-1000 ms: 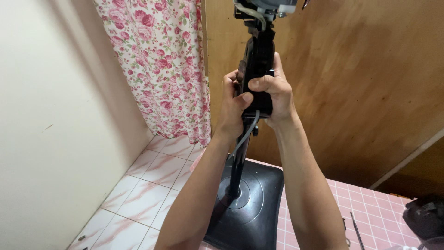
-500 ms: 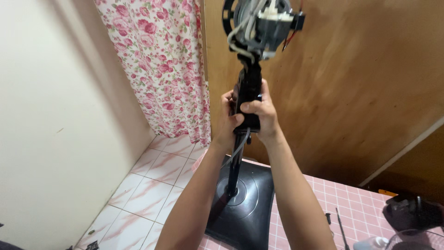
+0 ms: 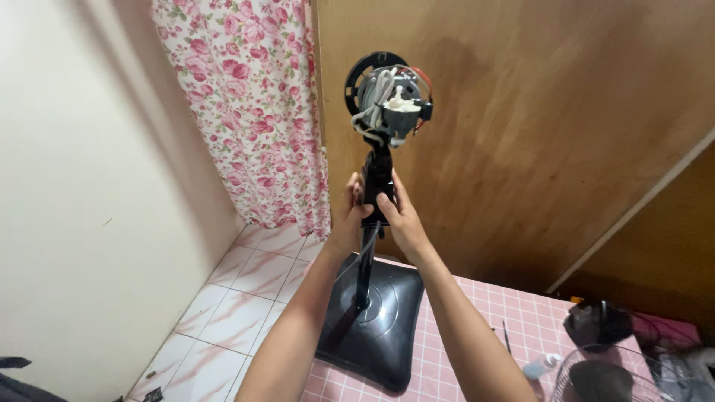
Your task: The person assembles a standing fan by attaching the motor housing to the stand and securing it with a screwdriver. They then attach the fan blade cage to the motor assembly.
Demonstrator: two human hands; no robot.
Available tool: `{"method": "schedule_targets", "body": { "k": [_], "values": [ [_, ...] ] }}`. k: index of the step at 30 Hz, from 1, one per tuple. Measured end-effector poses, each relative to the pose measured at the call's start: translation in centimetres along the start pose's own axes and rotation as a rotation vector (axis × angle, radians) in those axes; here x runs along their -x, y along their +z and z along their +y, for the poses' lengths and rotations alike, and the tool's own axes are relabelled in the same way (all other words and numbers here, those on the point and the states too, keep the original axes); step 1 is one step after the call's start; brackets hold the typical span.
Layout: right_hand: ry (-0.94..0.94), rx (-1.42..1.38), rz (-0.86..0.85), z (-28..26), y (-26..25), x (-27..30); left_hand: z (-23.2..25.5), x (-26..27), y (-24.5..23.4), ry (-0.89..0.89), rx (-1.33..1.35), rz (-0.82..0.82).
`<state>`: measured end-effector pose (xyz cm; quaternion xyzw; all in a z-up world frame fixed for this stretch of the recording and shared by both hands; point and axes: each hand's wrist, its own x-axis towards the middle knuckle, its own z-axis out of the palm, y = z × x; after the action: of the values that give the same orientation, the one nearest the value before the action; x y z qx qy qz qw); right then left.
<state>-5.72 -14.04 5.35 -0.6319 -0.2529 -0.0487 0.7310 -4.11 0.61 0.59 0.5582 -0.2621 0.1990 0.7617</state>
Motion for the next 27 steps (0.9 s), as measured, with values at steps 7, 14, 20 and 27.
{"method": "schedule_targets", "body": {
  "k": [7,14,20,27],
  "values": [
    [0.123,0.212,0.130,-2.3,-3.2,9.7,9.0,9.9,3.9,0.189,-0.960,0.295],
    [0.120,0.698,0.281,0.5,-6.5,22.4,8.6,19.3,9.7,-0.046,-0.888,-0.065],
    [0.282,0.857,0.376,4.7,-8.5,31.2,5.1,21.4,10.1,-0.232,-0.829,-0.379],
    [0.403,0.953,0.544,6.1,-10.8,36.7,1.5,22.8,10.0,-0.249,-0.778,-0.577]
  ]
}}
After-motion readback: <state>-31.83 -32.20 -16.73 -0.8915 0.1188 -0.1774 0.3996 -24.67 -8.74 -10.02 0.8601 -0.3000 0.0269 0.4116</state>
